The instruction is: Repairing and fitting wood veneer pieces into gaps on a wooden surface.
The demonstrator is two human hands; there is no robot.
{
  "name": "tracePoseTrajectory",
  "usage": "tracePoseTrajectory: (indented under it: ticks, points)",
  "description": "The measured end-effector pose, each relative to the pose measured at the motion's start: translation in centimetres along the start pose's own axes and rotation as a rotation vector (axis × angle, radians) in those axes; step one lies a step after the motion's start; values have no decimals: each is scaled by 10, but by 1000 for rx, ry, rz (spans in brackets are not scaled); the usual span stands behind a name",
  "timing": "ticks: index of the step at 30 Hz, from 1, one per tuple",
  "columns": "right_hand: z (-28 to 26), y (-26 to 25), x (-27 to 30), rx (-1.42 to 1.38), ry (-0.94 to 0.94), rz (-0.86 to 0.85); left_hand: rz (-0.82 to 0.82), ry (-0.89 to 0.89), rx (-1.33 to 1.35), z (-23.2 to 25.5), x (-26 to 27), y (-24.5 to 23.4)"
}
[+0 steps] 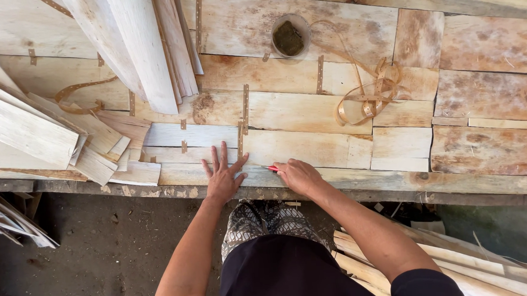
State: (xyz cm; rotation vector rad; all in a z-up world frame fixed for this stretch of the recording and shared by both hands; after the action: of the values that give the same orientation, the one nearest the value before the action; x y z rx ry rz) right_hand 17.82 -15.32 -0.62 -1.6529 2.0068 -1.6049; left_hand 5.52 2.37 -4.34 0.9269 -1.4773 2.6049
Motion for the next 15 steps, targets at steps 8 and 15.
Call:
tracePoseTrajectory:
  ticks: [8,15]
  points:
    - [6,-5,9,-12,106,-107,6,6,-2,0,-1,1]
    - [17,-5,16,3,26,-6,5,10,-1,-1,0,2]
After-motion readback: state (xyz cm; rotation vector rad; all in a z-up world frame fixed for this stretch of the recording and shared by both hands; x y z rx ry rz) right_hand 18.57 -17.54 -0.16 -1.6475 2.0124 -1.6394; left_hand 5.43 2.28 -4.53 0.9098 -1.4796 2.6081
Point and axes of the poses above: each hand's wrist, its own x-axis away from the middle knuckle, its own y-axis out of the palm, z = x × y, the point moved 7 cm from there along -x, towards the middle knuckle, and after that the axes turned 1 degree about -y, right-handed, at the moved point
